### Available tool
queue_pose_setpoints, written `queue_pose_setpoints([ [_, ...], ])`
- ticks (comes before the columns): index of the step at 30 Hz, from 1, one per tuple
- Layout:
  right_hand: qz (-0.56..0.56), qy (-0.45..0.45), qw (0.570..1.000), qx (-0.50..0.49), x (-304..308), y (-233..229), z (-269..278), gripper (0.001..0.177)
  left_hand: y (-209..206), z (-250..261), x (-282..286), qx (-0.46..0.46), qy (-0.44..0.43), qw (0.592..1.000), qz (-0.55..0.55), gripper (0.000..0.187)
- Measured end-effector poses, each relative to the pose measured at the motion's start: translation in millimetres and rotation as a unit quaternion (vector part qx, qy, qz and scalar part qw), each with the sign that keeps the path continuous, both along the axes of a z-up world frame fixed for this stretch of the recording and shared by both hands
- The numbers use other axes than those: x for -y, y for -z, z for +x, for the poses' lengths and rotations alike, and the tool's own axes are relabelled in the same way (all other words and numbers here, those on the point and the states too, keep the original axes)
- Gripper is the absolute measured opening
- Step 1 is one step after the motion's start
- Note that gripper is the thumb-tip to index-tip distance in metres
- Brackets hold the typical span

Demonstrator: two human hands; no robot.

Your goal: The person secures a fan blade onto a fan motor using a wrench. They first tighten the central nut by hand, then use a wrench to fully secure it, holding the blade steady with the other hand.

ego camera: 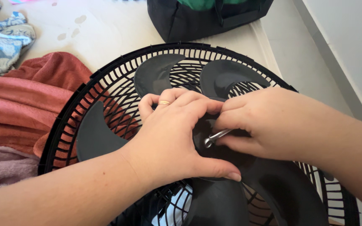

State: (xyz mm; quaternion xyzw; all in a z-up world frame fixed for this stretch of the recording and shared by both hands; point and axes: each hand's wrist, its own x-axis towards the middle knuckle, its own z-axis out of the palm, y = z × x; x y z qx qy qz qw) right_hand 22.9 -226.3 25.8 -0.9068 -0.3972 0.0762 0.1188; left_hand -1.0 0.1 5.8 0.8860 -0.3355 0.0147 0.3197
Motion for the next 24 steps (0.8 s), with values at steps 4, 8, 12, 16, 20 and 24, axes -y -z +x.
queue_pose_setpoints([
  [4,-0.032,0.025,0.999,-0.006,-2.8,-2.7,-0.6,0.021,-1.0,-0.6,-0.1,0.002,-0.002,1.0,0.001,0.094],
  [8,-0.019,0.003,1.0,-0.004,-5.3,-7.0,-0.9,0.019,-0.1,-0.8,0.3,-0.003,-0.001,1.0,0.003,0.096],
  [12,-0.046,0.023,0.999,-0.016,-12.0,-12.6,-3.3,0.021,-1.0,-1.9,0.7,0.008,-0.002,1.0,0.006,0.096],
  [16,-0.113,0.041,0.993,-0.019,-19.2,-20.3,-5.2,0.014,-2.3,-3.7,0.6,0.007,-0.003,1.0,0.011,0.095],
  [20,-0.109,0.063,0.992,-0.024,-28.5,-33.3,-12.1,0.018,-7.9,-5.5,1.5,0.01,-0.011,0.999,0.034,0.095],
  [24,-0.177,0.111,0.978,-0.021,-37.1,-41.9,-22.1,0.021,-10.2,-10.9,3.8,0.03,-0.011,0.999,0.041,0.093],
])
